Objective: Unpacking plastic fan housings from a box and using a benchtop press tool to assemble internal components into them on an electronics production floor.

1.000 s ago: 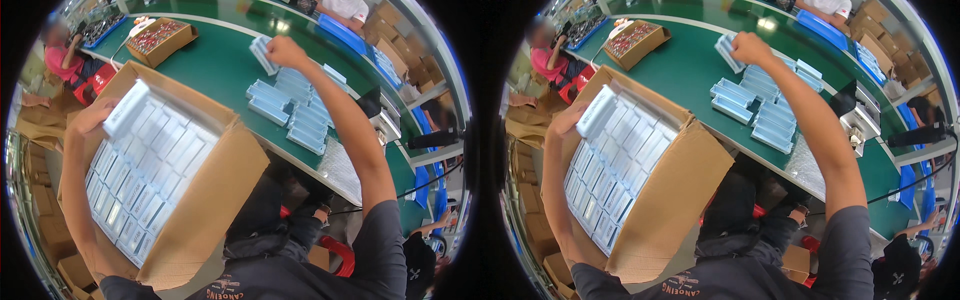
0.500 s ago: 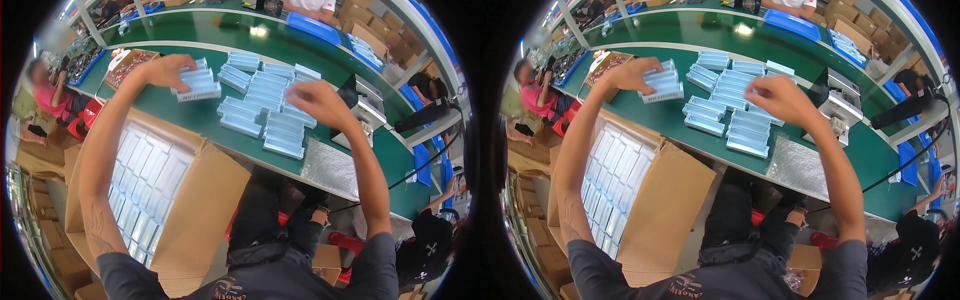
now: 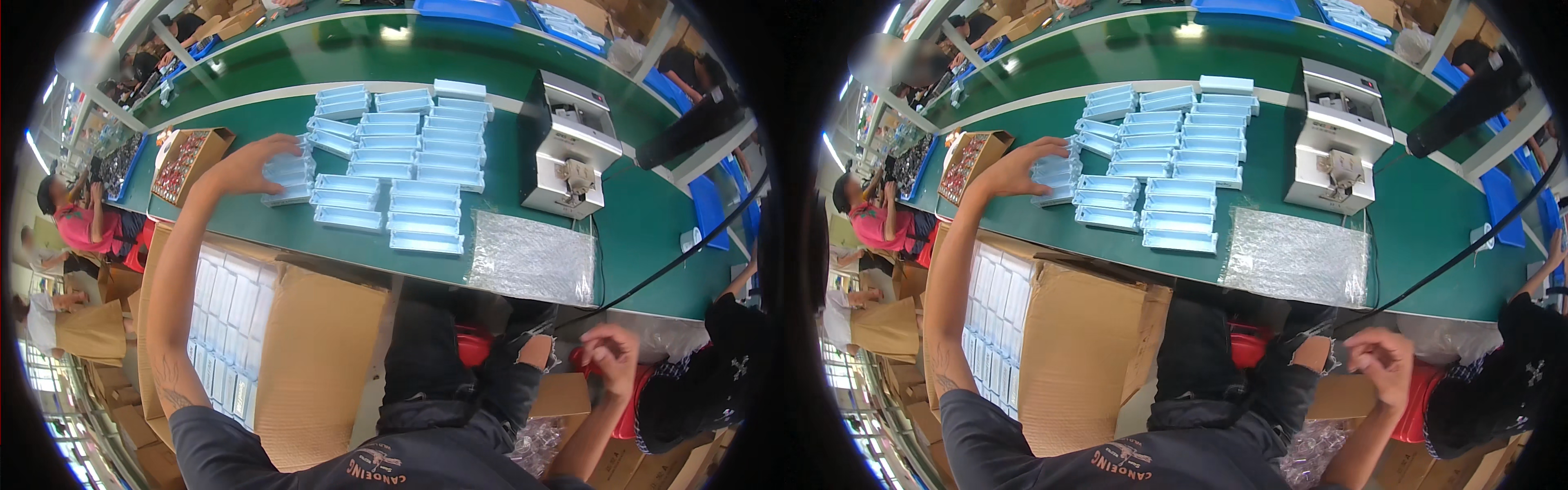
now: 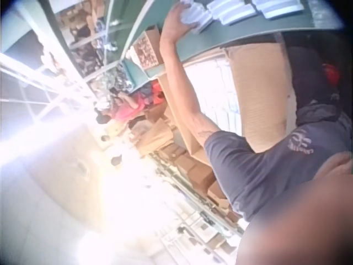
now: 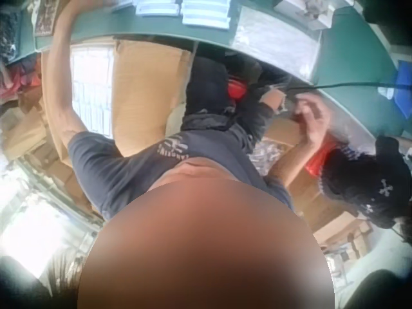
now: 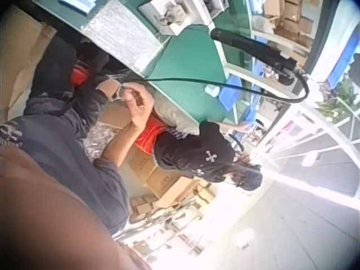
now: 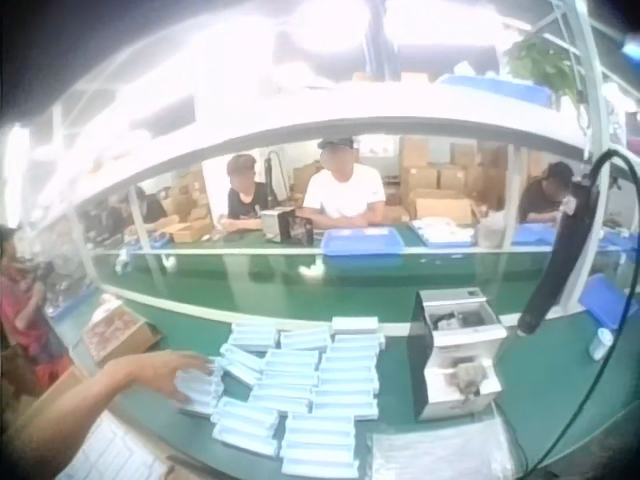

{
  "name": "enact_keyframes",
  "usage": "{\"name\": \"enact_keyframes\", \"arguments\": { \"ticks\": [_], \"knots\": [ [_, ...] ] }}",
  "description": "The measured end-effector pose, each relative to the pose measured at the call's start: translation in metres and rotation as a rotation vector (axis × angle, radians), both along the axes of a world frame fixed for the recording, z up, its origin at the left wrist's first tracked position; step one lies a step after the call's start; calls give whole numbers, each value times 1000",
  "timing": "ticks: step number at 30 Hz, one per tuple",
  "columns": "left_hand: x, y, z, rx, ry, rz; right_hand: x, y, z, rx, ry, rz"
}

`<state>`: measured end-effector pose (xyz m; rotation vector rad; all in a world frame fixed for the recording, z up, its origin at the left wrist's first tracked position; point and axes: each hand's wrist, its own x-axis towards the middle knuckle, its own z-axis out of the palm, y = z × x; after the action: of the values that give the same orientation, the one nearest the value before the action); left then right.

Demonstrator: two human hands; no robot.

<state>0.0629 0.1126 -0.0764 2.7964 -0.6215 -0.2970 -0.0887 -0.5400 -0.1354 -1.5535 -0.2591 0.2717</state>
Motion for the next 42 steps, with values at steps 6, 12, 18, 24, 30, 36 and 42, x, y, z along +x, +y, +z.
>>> {"name": "enact_keyframes", "arguments": {
  "ticks": [6,12,18,24,30,36,42],
  "knots": [
    [20,-63,40,38,-179,49,-9,10,-88,95,502,495],
    [1,-196,48,121,-498,-272,23,10,-81,-38,306,1069],
    [-17,-298,32,20,-546,-576,114,-154,10,160,-489,-442],
    [-10,-295,5,-24,-523,-537,225,-285,-44,-463,-737,-1295],
    [-13,-272,2,-128,-505,-403,233,-296,-65,-291,-515,-620],
    [14,-272,-15,-176,-513,-351,184,-300,-53,-54,-390,-430],
    [15,-246,-20,-134,-295,-221,168,-275,-62,-297,-409,-710]
  ]
}}
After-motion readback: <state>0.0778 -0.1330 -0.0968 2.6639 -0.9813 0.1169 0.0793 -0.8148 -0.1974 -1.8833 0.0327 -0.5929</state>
